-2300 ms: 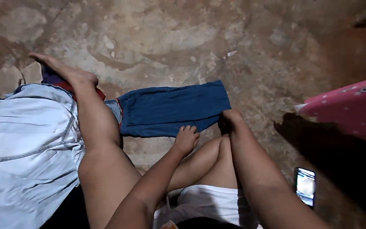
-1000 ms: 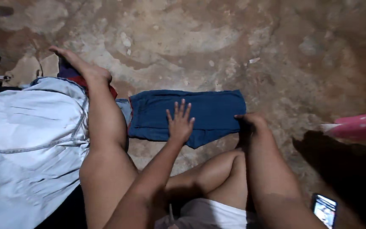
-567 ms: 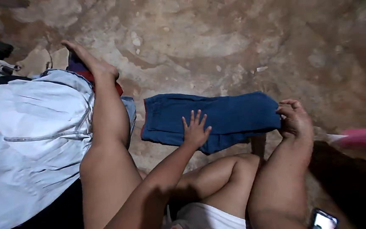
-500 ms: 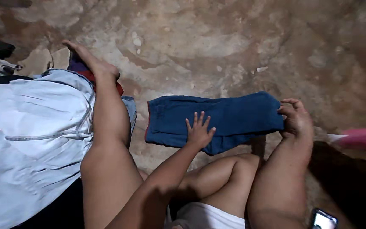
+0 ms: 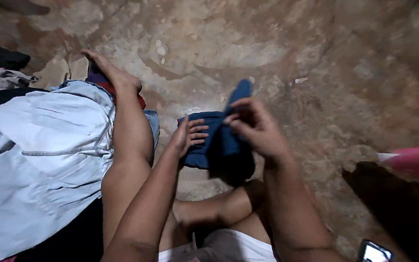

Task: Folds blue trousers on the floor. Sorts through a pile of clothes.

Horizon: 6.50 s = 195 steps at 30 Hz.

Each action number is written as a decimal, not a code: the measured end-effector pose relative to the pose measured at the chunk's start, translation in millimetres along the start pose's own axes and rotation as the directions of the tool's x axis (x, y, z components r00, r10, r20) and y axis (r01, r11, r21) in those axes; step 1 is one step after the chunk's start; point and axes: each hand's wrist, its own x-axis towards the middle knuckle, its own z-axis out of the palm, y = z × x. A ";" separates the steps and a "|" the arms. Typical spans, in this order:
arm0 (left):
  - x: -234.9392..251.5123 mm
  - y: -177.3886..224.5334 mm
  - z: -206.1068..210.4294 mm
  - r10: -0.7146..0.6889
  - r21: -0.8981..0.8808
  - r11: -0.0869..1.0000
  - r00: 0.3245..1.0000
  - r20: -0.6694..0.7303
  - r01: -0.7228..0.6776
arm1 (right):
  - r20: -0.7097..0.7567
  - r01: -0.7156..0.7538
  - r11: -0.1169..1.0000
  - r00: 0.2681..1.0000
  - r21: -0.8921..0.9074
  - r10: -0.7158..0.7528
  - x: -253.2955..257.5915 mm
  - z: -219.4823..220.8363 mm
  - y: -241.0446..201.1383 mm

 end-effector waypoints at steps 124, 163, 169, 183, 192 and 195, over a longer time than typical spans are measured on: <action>6.7 -105.6 -73.7 0.541 0.870 0.494 0.786 -0.298 -0.010 | -0.061 -0.131 0.421 0.982 -0.898 0.176 127.3 -44.6 -111.9; 2.0 -92.5 -67.8 0.404 0.879 0.459 0.850 -0.338 0.132 | -0.236 -0.469 0.497 0.856 -0.730 0.461 106.5 42.8 141.7; -3.1 -86.3 -67.4 0.422 0.885 0.451 0.848 -0.322 0.112 | -0.283 -0.460 0.595 0.885 -0.659 0.371 163.8 11.5 116.8; -23.9 -8.6 -40.0 0.226 0.645 0.764 0.922 -0.316 0.034 | 0.560 -0.473 0.880 0.717 -0.045 0.415 -138.3 69.9 30.8; -190.9 4.3 -110.3 0.485 0.776 0.609 0.697 -0.528 0.164 | 0.398 -0.713 0.698 0.623 -0.066 0.674 -99.3 85.9 51.8; -217.4 -21.7 -128.4 0.401 0.729 0.577 0.649 -0.646 0.369 | 0.324 -0.689 0.708 0.642 -0.153 0.695 -94.4 90.7 70.5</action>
